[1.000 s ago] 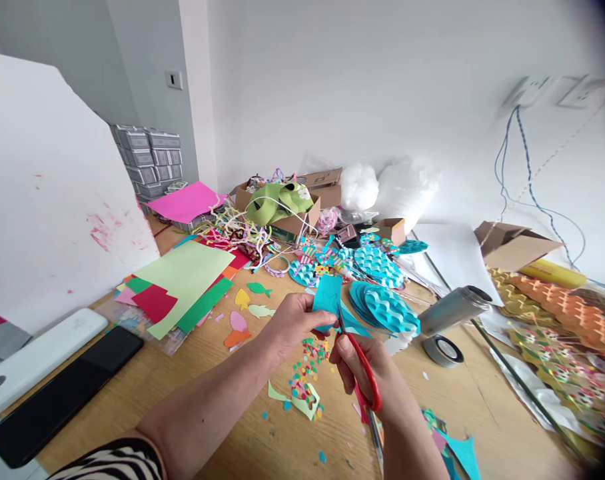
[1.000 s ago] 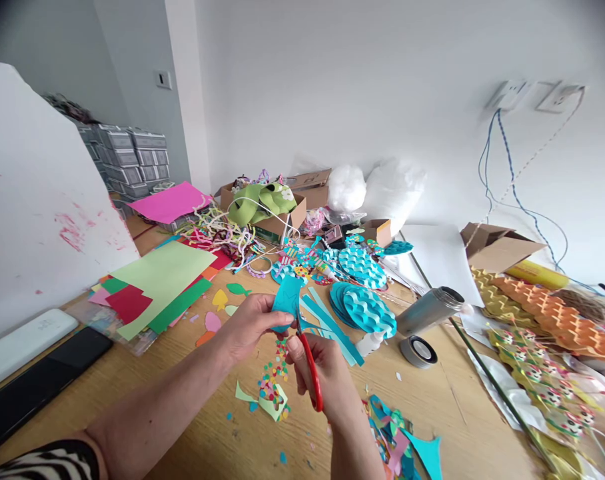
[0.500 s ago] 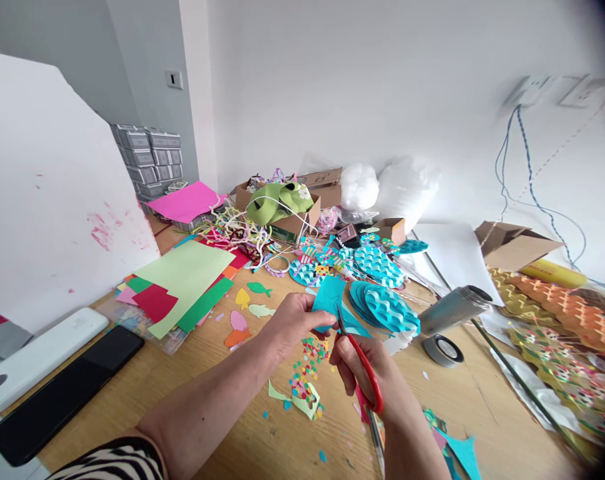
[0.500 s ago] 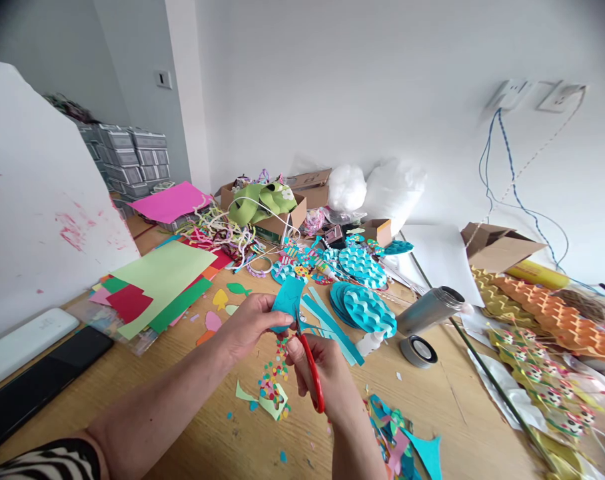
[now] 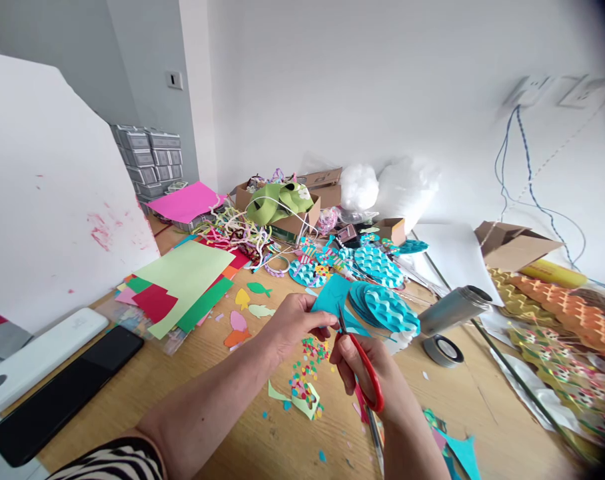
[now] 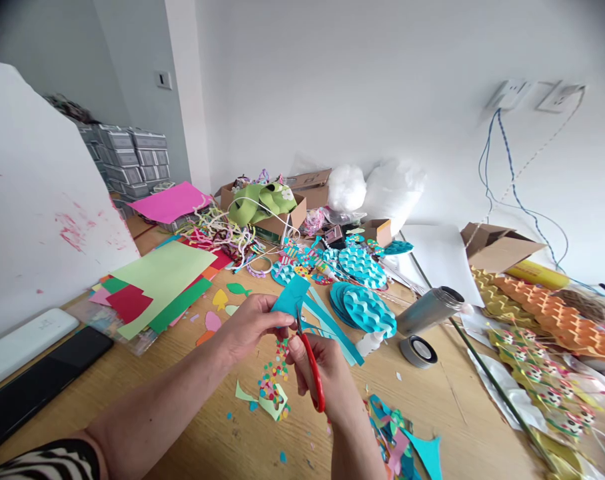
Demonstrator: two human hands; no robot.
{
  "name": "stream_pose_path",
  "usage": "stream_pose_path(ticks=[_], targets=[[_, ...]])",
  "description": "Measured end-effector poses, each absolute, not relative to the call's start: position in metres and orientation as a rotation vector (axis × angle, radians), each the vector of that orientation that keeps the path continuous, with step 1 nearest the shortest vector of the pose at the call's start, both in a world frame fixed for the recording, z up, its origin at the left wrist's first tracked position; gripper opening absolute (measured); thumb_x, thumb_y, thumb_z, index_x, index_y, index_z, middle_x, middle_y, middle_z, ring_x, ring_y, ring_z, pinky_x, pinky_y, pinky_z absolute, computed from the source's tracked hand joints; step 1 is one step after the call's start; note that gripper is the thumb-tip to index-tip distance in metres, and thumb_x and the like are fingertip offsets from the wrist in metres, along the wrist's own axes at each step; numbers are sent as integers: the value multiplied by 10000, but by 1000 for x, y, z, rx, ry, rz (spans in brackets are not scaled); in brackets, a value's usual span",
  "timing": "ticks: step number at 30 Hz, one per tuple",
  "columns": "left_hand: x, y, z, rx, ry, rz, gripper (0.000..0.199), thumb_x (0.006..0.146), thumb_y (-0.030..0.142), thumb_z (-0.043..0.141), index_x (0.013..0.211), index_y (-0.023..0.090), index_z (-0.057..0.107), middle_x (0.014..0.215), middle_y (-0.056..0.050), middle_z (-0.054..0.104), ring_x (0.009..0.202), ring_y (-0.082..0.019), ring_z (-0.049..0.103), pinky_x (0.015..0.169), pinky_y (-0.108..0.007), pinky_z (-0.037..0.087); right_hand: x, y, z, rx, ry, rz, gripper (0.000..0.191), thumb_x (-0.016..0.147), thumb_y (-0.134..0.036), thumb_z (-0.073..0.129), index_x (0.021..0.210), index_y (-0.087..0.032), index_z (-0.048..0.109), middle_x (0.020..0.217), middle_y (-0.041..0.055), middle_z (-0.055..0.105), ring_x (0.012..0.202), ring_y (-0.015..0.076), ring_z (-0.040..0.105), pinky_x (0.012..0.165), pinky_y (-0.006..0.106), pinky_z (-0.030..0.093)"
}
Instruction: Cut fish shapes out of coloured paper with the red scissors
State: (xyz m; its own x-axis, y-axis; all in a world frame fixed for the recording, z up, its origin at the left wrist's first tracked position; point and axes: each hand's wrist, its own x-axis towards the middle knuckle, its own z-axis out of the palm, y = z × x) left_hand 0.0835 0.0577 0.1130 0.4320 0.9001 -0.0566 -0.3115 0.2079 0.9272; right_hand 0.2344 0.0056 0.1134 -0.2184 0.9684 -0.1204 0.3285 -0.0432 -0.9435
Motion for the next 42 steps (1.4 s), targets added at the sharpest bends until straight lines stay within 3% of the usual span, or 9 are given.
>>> stream_pose_path(ticks=[22, 28, 33, 42], targets=[[84, 58, 114, 1031, 714, 975, 179, 612, 271, 696, 658, 107, 642, 602, -19, 608, 531, -96, 538, 560, -235, 435, 234, 4, 116, -1432, -1597, 1254, 676, 723, -810, 445, 649, -151, 577, 361, -21, 486, 341, 88, 395, 435, 236, 307], [82, 57, 115, 1015, 659, 947, 202, 639, 300, 691, 695, 119, 620, 645, -34, 646, 458, -89, 527, 458, -217, 396, 233, 5, 117, -1422, -1598, 1256, 673, 729, -809, 438, 629, -156, 569, 359, -12, 491, 351, 94, 399, 443, 242, 320], [82, 57, 114, 978, 667, 951, 204, 615, 280, 714, 661, 123, 592, 581, -10, 614, 445, -79, 517, 472, -209, 396, 235, 4, 115, -1434, -1605, 1251, 654, 755, -790, 430, 661, -157, 565, 371, -16, 497, 354, 95, 386, 440, 243, 316], [80, 62, 112, 953, 700, 1011, 245, 603, 314, 735, 650, 122, 590, 583, -7, 594, 473, -66, 488, 503, -212, 360, 235, 3, 118, -1309, -1674, 1328, 589, 843, -695, 428, 713, -143, 589, 470, 26, 591, 444, 129, 519, 512, 254, 403]])
